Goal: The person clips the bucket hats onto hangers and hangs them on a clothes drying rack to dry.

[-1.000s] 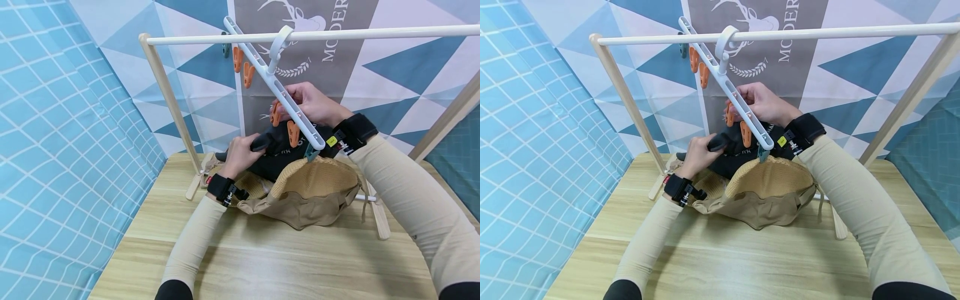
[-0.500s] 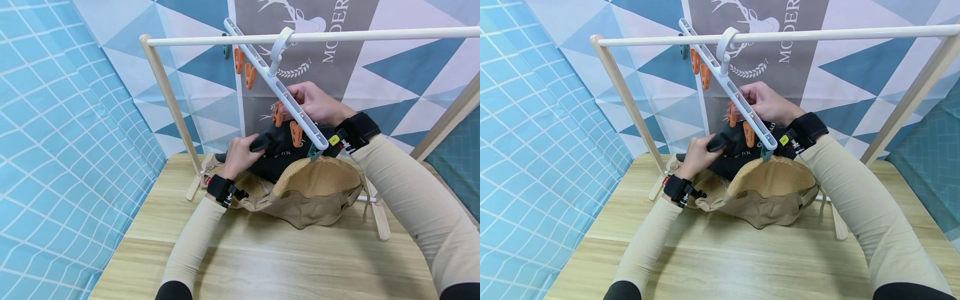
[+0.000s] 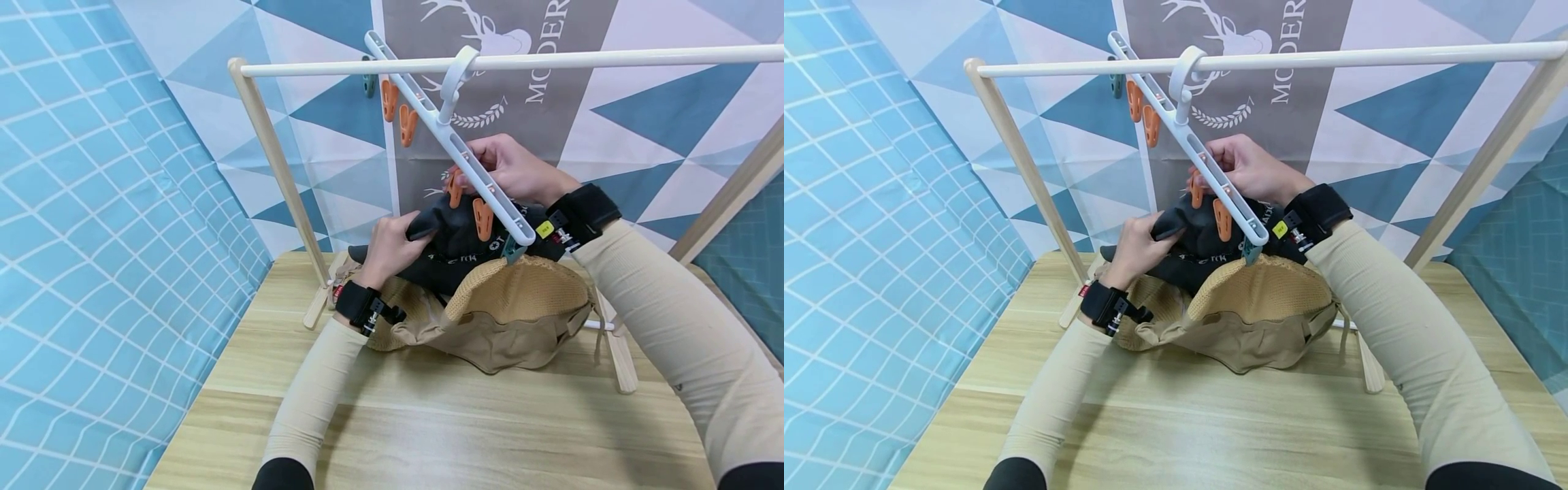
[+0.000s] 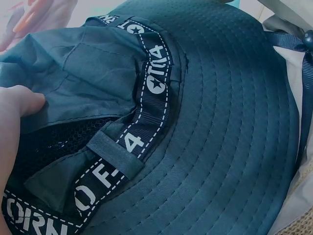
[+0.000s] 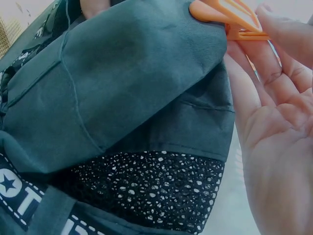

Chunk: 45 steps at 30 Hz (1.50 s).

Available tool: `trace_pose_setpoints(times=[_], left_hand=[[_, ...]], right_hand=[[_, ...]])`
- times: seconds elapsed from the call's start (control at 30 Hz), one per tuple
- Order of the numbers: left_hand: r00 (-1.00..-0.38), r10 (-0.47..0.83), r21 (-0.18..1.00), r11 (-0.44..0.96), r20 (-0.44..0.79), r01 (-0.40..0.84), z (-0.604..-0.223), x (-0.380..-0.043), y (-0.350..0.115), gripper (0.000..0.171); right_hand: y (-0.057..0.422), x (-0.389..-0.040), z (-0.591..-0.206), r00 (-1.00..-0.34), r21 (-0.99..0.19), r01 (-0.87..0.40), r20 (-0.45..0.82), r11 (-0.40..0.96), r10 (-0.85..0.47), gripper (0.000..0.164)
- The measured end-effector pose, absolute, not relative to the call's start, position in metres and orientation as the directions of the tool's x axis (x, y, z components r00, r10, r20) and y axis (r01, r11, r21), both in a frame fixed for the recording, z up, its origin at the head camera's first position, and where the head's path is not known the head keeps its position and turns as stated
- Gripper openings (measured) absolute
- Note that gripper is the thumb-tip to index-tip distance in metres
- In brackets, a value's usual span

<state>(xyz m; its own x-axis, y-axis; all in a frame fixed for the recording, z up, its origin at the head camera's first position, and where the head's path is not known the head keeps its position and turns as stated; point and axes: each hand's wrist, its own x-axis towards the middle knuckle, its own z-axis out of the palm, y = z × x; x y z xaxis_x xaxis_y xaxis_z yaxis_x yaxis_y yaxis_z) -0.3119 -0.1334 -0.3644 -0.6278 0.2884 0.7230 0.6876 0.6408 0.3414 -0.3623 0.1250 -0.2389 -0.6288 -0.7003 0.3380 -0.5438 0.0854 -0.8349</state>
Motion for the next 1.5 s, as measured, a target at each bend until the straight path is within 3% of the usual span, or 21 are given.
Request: trace_pose_setpoints(times=[0.73, 1.0, 1.33, 1.5], left_hand=[[-0.65, 0.298, 0.344, 0.657, 0.699, 0.671, -0.363, -0.31, -0.137, 0.018], [-0.671, 0.281, 0.353, 0.678, 0.686, 0.645, -0.364, -0.309, -0.144, 0.029], [-0.63, 0.292, 0.338, 0.646, 0.719, 0.684, -0.365, -0.306, -0.15, 0.042], [-0.627, 0.289, 0.34, 0.641, 0.723, 0.688, -0.364, -0.304, -0.151, 0.047]], right_hand=[[0.126, -0.361, -0.24, -0.683, -0.802, -0.562, 0.312, 0.202, -0.661, 0.012], [0.128, -0.364, -0.241, -0.686, -0.786, -0.577, 0.319, 0.223, -0.654, 0.014], [0.13, -0.362, -0.238, -0.701, -0.798, -0.557, 0.303, 0.23, -0.645, 0.019], [0.135, -0.36, -0.238, -0.728, -0.822, -0.518, 0.279, 0.237, -0.626, 0.036]])
